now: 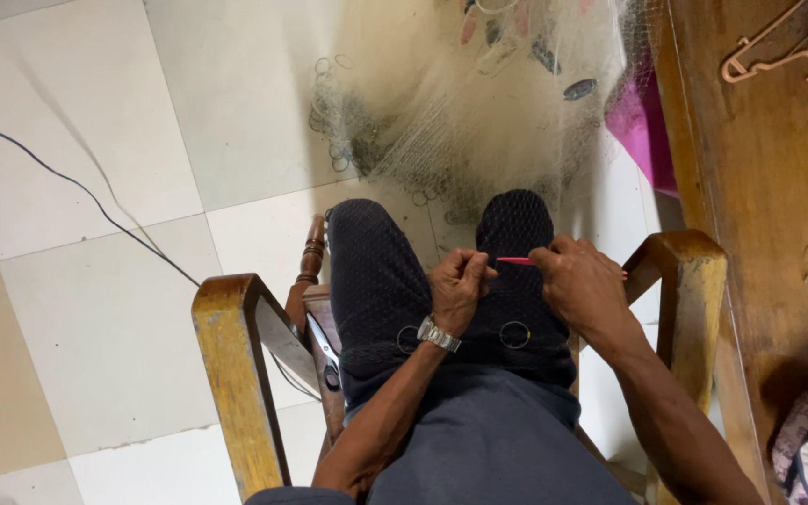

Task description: Repairing a fishing net using a netting needle

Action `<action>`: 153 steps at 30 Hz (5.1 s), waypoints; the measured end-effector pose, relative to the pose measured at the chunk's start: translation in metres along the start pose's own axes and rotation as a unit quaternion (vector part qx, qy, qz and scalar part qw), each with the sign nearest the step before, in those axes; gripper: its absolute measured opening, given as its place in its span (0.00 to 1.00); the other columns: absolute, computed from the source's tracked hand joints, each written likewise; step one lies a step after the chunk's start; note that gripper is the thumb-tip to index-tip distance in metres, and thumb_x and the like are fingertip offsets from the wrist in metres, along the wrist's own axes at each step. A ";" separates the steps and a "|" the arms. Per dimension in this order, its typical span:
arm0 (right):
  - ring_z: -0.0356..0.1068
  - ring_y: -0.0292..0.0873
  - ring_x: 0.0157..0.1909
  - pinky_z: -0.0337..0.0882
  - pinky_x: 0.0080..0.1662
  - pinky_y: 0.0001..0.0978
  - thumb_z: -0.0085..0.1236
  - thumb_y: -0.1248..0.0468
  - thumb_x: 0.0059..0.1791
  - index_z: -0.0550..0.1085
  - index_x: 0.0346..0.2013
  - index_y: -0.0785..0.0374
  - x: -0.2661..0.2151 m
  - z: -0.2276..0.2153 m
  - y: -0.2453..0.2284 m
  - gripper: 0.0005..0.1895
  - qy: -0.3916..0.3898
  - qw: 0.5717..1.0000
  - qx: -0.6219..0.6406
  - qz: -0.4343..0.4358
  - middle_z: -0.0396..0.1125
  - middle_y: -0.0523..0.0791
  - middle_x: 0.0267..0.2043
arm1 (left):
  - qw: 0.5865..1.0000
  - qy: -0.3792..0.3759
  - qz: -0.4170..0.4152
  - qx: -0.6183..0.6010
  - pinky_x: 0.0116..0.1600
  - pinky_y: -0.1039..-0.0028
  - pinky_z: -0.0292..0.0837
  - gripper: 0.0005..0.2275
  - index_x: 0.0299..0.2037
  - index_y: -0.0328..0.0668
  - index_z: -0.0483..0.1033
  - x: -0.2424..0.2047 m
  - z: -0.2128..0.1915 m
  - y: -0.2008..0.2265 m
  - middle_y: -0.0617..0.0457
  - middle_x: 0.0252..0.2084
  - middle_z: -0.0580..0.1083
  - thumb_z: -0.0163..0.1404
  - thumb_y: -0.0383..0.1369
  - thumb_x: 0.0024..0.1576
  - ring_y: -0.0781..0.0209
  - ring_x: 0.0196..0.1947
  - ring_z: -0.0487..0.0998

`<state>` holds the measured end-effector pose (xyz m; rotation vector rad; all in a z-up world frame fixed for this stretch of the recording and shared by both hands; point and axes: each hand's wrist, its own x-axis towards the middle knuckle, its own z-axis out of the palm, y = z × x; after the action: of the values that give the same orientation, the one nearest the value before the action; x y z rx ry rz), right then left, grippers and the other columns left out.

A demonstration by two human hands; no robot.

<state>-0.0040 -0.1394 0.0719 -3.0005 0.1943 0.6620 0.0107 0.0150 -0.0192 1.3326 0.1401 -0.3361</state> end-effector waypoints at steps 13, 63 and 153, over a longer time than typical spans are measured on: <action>0.70 0.42 0.36 0.71 0.37 0.33 0.55 0.63 0.45 0.74 0.43 0.49 0.021 0.068 -0.019 0.12 0.213 0.916 0.321 -0.115 0.68 0.39 0.32 | 0.950 -0.020 -0.226 -0.215 0.16 0.78 0.68 0.05 0.32 0.44 0.64 0.005 -0.010 -0.035 0.42 0.23 0.75 0.40 0.33 0.58 0.65 0.12 0.71; 0.67 0.53 0.30 0.70 0.33 0.40 0.45 0.66 0.50 0.72 0.41 0.64 -0.003 -0.065 -0.226 0.09 0.220 0.639 0.581 -0.455 0.64 0.50 0.31 | 0.996 0.054 -0.054 -0.039 0.21 0.80 0.59 0.03 0.29 0.35 0.77 -0.010 0.003 -0.019 0.53 0.14 0.67 0.55 0.26 0.46 0.71 0.14 0.64; 0.65 0.45 0.47 0.52 0.53 0.56 0.45 0.61 0.46 0.72 0.36 0.36 0.013 0.007 0.022 0.12 0.070 0.991 -0.019 -0.112 0.66 0.37 0.36 | 0.998 0.025 0.009 0.051 0.30 0.78 0.69 0.01 0.28 0.47 0.79 0.003 0.004 -0.026 0.55 0.23 0.74 0.55 0.31 0.49 0.70 0.26 0.73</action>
<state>0.0016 -0.1620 0.0593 -3.0421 -0.1507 0.4378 0.0045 0.0053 -0.0436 1.4430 0.1539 -0.2989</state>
